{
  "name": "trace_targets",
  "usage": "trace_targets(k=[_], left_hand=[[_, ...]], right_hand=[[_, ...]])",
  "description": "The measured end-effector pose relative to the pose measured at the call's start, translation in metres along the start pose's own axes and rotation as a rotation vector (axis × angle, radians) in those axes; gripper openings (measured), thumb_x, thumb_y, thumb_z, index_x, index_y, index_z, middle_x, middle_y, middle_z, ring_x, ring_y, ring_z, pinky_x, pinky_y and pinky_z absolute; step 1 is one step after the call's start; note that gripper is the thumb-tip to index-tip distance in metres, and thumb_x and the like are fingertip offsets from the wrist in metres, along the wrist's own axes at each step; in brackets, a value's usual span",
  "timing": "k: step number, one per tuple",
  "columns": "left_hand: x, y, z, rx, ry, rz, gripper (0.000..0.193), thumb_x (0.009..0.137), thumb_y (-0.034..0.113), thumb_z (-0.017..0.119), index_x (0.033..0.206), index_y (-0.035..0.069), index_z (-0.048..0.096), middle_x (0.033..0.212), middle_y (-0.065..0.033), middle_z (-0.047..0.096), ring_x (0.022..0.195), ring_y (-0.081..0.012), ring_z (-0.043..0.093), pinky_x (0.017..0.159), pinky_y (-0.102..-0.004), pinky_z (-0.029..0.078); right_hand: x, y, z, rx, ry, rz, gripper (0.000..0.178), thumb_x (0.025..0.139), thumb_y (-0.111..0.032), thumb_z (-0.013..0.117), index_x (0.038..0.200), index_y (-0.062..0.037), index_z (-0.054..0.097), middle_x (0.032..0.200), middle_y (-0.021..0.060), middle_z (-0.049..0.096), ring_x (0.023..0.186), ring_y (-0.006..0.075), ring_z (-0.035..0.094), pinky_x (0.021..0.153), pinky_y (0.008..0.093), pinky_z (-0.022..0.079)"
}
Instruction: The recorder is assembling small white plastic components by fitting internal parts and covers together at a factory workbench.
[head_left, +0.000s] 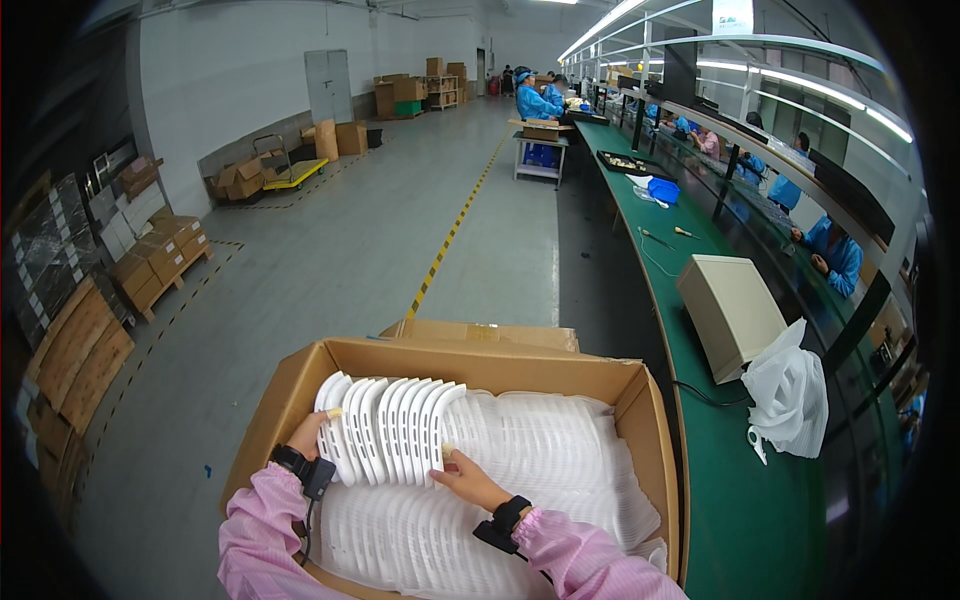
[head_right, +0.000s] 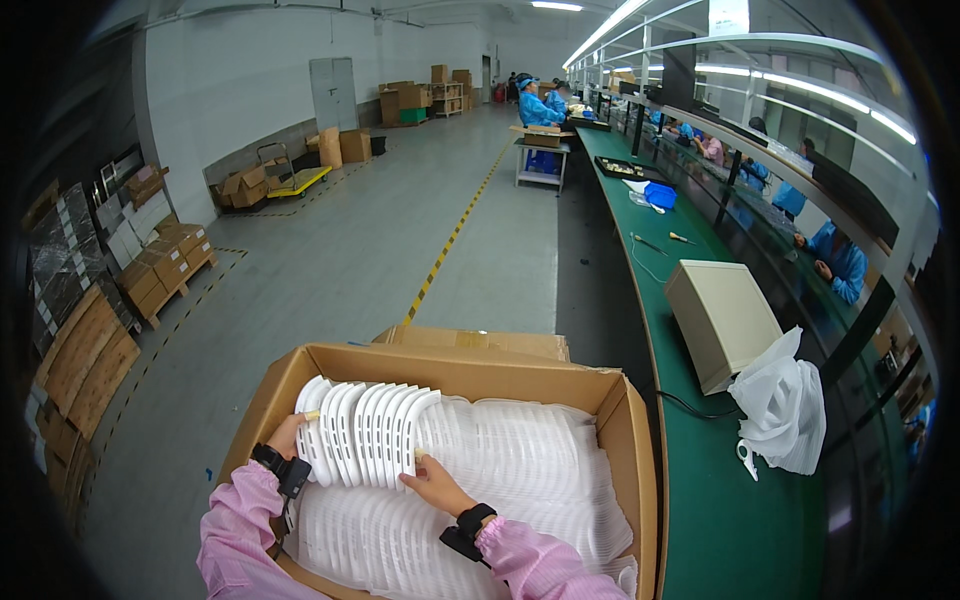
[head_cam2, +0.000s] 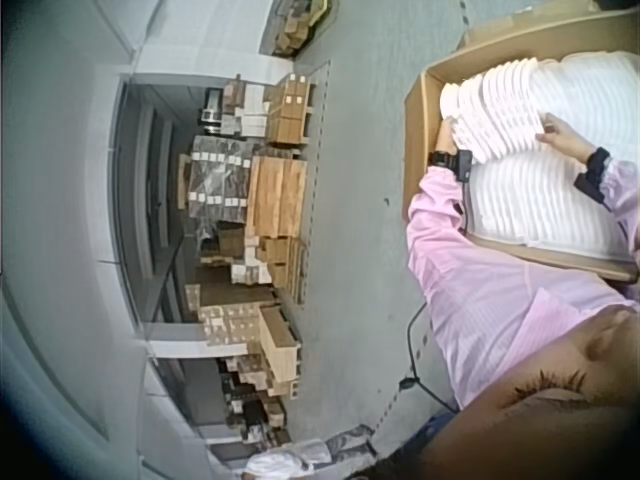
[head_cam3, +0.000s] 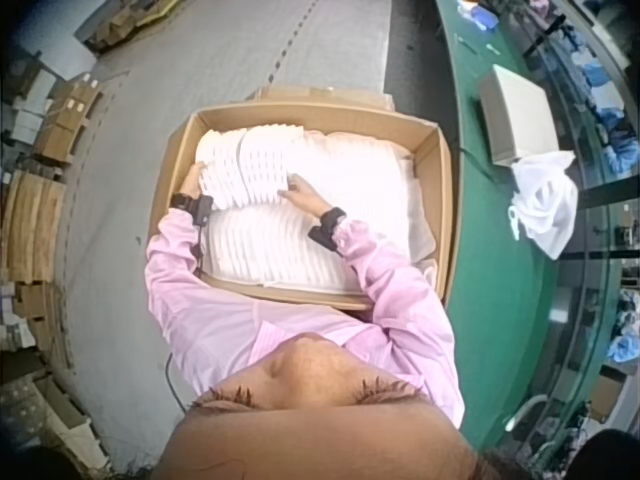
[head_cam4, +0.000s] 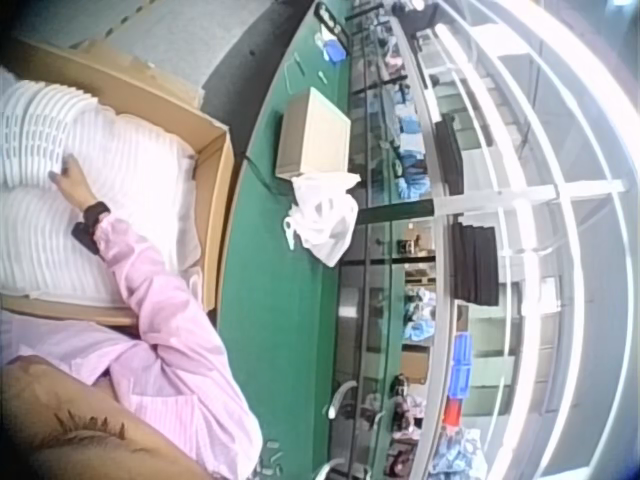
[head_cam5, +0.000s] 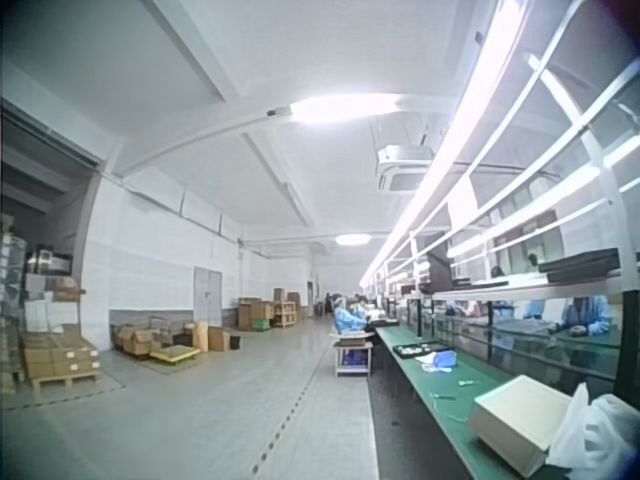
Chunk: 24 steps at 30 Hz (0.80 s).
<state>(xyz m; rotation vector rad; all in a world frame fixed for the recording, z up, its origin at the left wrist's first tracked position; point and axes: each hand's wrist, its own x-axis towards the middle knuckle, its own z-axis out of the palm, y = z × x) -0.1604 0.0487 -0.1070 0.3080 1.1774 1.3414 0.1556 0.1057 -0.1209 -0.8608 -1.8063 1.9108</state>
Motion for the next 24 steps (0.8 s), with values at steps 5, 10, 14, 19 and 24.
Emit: trace_targets(k=[5, 10, 14, 19, 24], left_hand=[[-0.001, -0.004, 0.007, 0.156, -0.049, 0.049, 0.037, 0.085, 0.011, 0.050, 0.118, -0.006, 0.051, 0.105, -0.0172, 0.063, 0.088, -0.0232, 0.067, 0.078, -0.0336, 0.056], [-0.017, -0.006, 0.038, 0.062, -0.115, -0.060, 0.045, 0.084, 0.011, 0.050, 0.126, -0.004, 0.045, 0.113, -0.0192, 0.061, 0.095, -0.0279, 0.065, 0.083, -0.0383, 0.054], [-0.019, -0.017, 0.040, 0.155, -0.144, -0.013, 0.047, 0.085, 0.010, 0.050, 0.129, -0.005, 0.042, 0.118, -0.0206, 0.057, 0.103, -0.0283, 0.062, 0.089, -0.0398, 0.051], [-0.013, -0.028, 0.061, 0.136, -0.219, 0.006, 0.046, 0.087, 0.008, 0.048, 0.130, -0.006, 0.040, 0.120, -0.0220, 0.055, 0.106, -0.0302, 0.060, 0.092, -0.0413, 0.050], [-0.021, -0.023, 0.081, 0.124, -0.277, 0.104, 0.047, 0.087, 0.007, 0.048, 0.130, -0.007, 0.038, 0.123, -0.0227, 0.053, 0.107, -0.0302, 0.059, 0.093, -0.0415, 0.050]], right_hand=[[0.013, 0.010, 0.003, -0.064, 0.042, -0.149, 0.047, 0.086, -0.023, 0.064, 0.121, 0.0033, 0.046, 0.103, 0.0139, 0.062, 0.090, 0.0200, 0.059, 0.079, 0.0323, 0.047], [0.024, 0.020, 0.006, -0.203, 0.281, -0.313, 0.054, 0.077, -0.027, 0.074, 0.111, 0.0062, 0.048, 0.086, 0.0144, 0.063, 0.074, 0.0188, 0.062, 0.067, 0.0316, 0.050], [0.006, -0.004, 0.010, -0.023, 0.267, -0.198, 0.070, 0.075, -0.025, 0.077, 0.122, 0.0048, 0.033, 0.098, 0.0136, 0.060, 0.082, 0.0181, 0.062, 0.058, 0.0285, 0.052], [-0.009, -0.011, -0.002, 0.114, 0.254, -0.043, 0.084, 0.077, -0.024, 0.075, 0.131, 0.0003, 0.015, 0.113, 0.0149, 0.053, 0.091, 0.0187, 0.060, 0.050, 0.0258, 0.052], [-0.026, -0.027, -0.013, 0.100, 0.254, -0.148, 0.088, 0.078, -0.022, 0.072, 0.136, -0.0016, 0.010, 0.116, 0.0155, 0.051, 0.090, 0.0184, 0.060, 0.051, 0.0264, 0.053]])
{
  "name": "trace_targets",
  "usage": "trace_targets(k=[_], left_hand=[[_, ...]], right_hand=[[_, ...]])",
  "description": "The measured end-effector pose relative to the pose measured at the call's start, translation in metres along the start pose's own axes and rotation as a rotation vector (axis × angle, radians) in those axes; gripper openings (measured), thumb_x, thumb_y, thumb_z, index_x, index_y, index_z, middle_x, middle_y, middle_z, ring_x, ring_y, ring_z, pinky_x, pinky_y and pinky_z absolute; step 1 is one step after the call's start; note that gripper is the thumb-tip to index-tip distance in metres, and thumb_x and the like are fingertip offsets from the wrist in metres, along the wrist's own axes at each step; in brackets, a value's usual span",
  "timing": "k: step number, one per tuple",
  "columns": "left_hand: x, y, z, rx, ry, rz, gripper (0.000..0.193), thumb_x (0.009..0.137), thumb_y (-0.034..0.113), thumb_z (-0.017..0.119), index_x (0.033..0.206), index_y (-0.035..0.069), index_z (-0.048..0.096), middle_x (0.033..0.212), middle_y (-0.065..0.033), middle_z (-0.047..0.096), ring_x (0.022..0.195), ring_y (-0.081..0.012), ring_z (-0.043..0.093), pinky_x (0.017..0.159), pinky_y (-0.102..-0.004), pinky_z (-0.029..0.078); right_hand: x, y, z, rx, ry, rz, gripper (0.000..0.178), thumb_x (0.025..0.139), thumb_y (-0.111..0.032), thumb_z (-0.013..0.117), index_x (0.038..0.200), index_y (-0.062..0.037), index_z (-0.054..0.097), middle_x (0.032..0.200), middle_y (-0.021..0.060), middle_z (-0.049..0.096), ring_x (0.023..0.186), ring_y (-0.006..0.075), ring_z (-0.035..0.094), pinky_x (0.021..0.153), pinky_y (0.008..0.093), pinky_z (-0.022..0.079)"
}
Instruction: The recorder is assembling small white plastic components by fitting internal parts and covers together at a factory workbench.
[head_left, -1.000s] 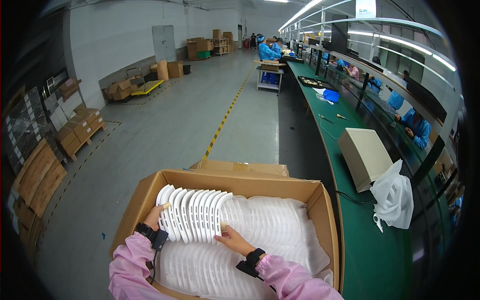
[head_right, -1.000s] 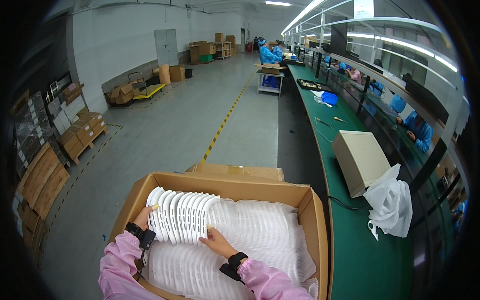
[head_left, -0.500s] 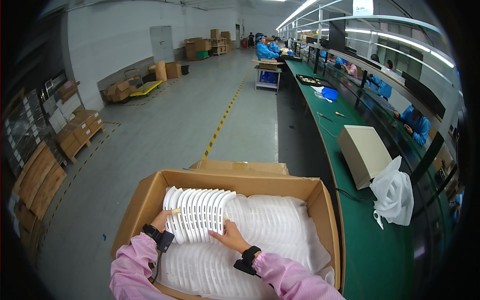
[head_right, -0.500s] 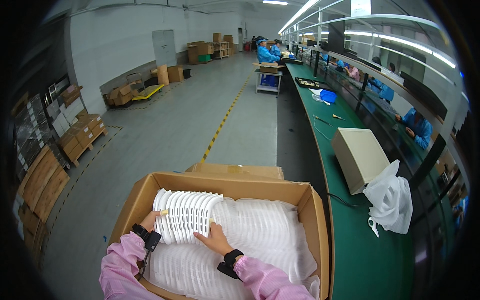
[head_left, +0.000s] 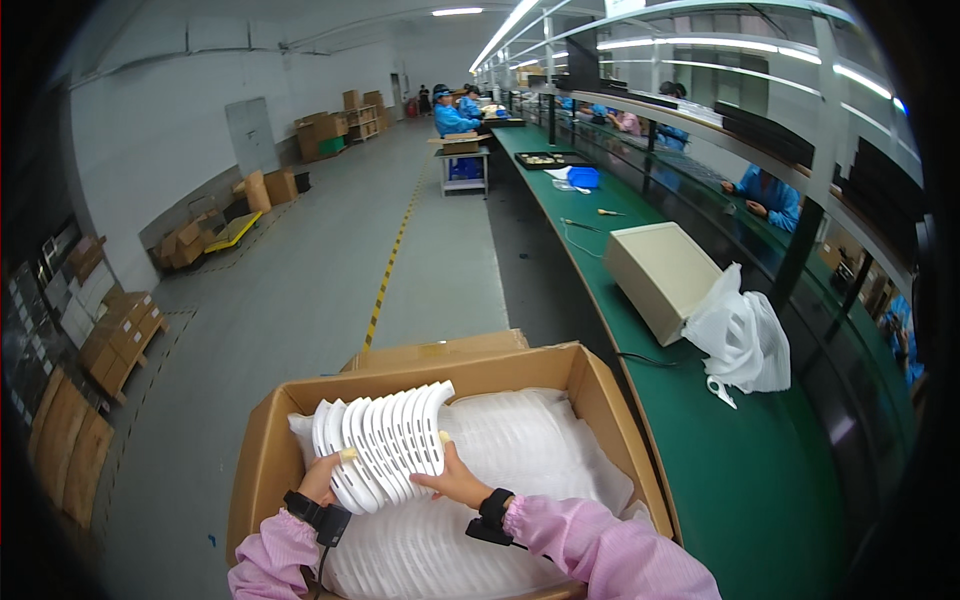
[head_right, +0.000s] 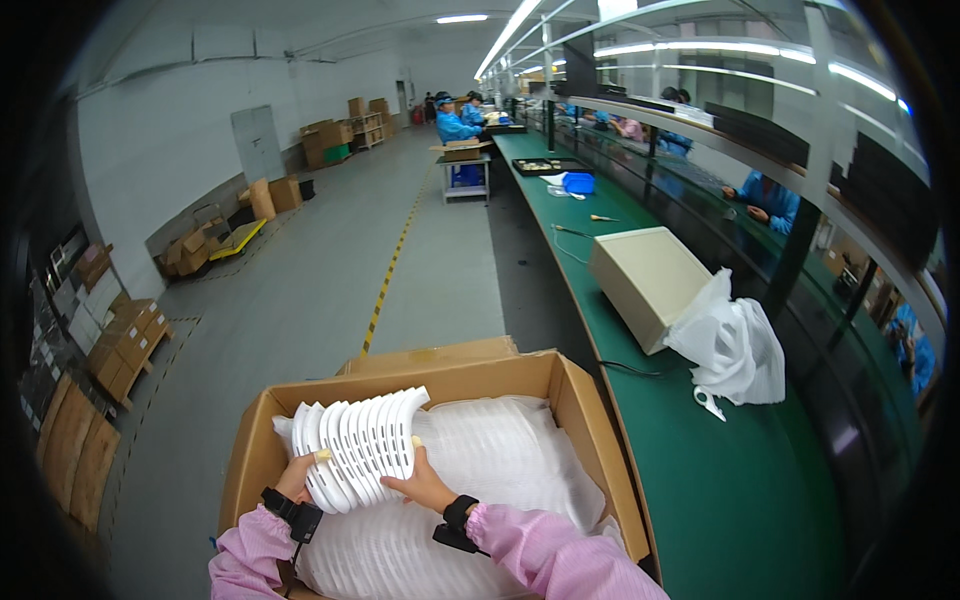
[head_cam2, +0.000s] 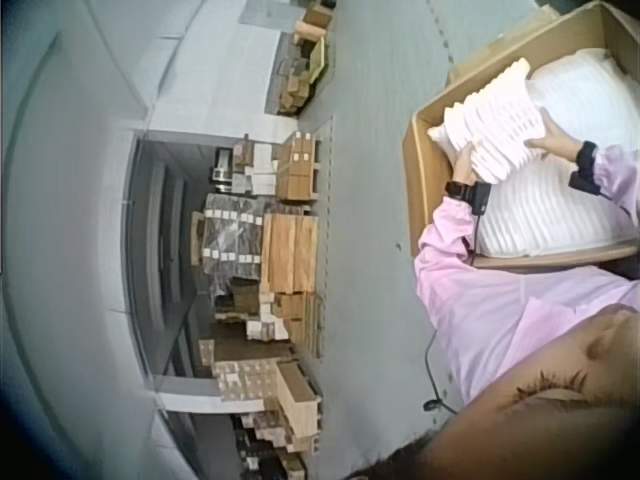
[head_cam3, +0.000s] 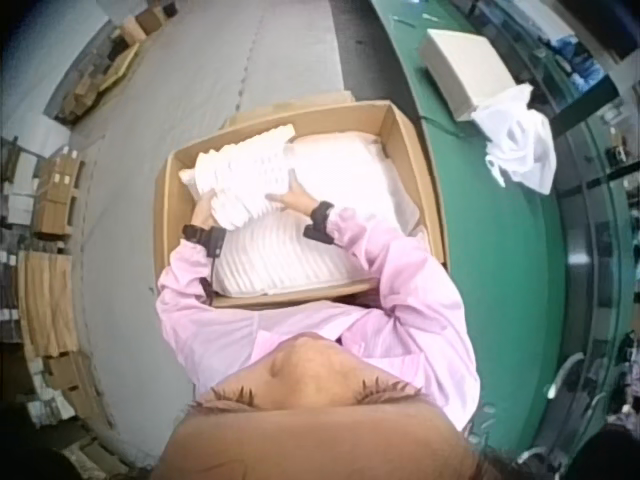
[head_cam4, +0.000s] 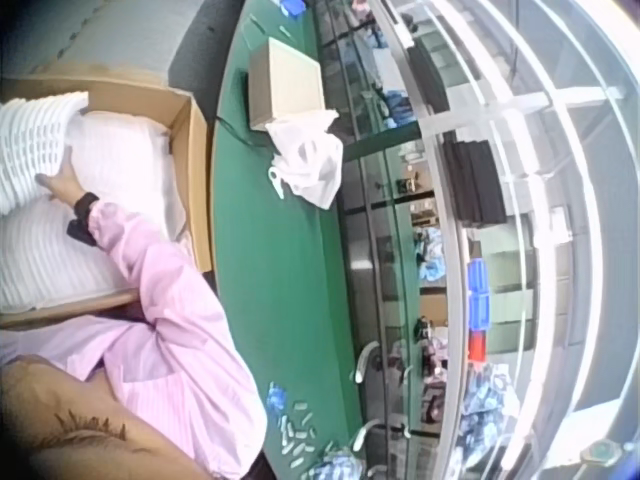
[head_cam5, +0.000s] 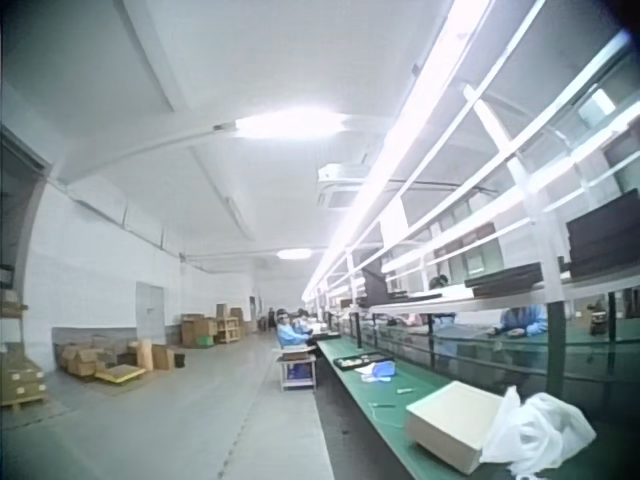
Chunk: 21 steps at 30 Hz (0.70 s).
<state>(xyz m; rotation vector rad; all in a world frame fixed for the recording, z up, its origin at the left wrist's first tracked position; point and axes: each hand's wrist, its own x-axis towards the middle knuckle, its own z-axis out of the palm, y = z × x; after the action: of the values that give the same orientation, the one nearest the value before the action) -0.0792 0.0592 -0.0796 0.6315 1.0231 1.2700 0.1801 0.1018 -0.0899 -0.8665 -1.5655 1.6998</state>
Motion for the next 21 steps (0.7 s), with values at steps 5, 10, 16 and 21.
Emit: trace_targets(k=[5, 10, 16, 21], left_hand=[[-0.009, 0.015, 0.039, 0.018, -0.020, 0.049, 0.048, 0.086, 0.007, 0.049, 0.131, -0.007, 0.036, 0.122, -0.0222, 0.053, 0.109, -0.0317, 0.058, 0.094, -0.0414, 0.049], [-0.020, 0.021, 0.113, -0.031, -0.161, 0.018, 0.046, 0.085, 0.003, 0.048, 0.129, -0.008, 0.040, 0.122, -0.0203, 0.053, 0.109, -0.0303, 0.057, 0.094, -0.0406, 0.048], [-0.006, -0.011, 0.245, -0.026, -0.481, -0.121, 0.048, 0.088, 0.009, 0.048, 0.131, -0.007, 0.036, 0.126, -0.0215, 0.051, 0.111, -0.0296, 0.056, 0.097, -0.0397, 0.047], [0.010, -0.071, 0.368, 0.001, -0.813, -0.339, 0.046, 0.089, 0.011, 0.052, 0.131, -0.005, 0.039, 0.124, -0.0179, 0.054, 0.110, -0.0269, 0.057, 0.097, -0.0395, 0.046]], right_hand=[[-0.024, -0.027, -0.014, 0.027, 0.047, -0.074, 0.089, 0.078, -0.020, 0.071, 0.138, -0.0030, 0.007, 0.117, 0.0155, 0.050, 0.089, 0.0182, 0.060, 0.052, 0.0259, 0.052], [-0.082, -0.065, -0.049, 0.003, 0.169, -0.117, 0.087, 0.077, -0.017, 0.070, 0.138, -0.0031, 0.009, 0.114, 0.0159, 0.050, 0.084, 0.0169, 0.059, 0.050, 0.0251, 0.050], [-0.191, -0.116, -0.120, -0.067, 0.489, -0.133, 0.088, 0.074, -0.015, 0.072, 0.137, -0.0021, 0.012, 0.111, 0.0146, 0.051, 0.080, 0.0145, 0.059, 0.049, 0.0243, 0.049], [-0.300, -0.126, -0.163, -0.038, 0.858, -0.216, 0.086, 0.074, -0.008, 0.071, 0.137, -0.0053, 0.013, 0.109, 0.0109, 0.053, 0.080, 0.0127, 0.059, 0.050, 0.0229, 0.050]])
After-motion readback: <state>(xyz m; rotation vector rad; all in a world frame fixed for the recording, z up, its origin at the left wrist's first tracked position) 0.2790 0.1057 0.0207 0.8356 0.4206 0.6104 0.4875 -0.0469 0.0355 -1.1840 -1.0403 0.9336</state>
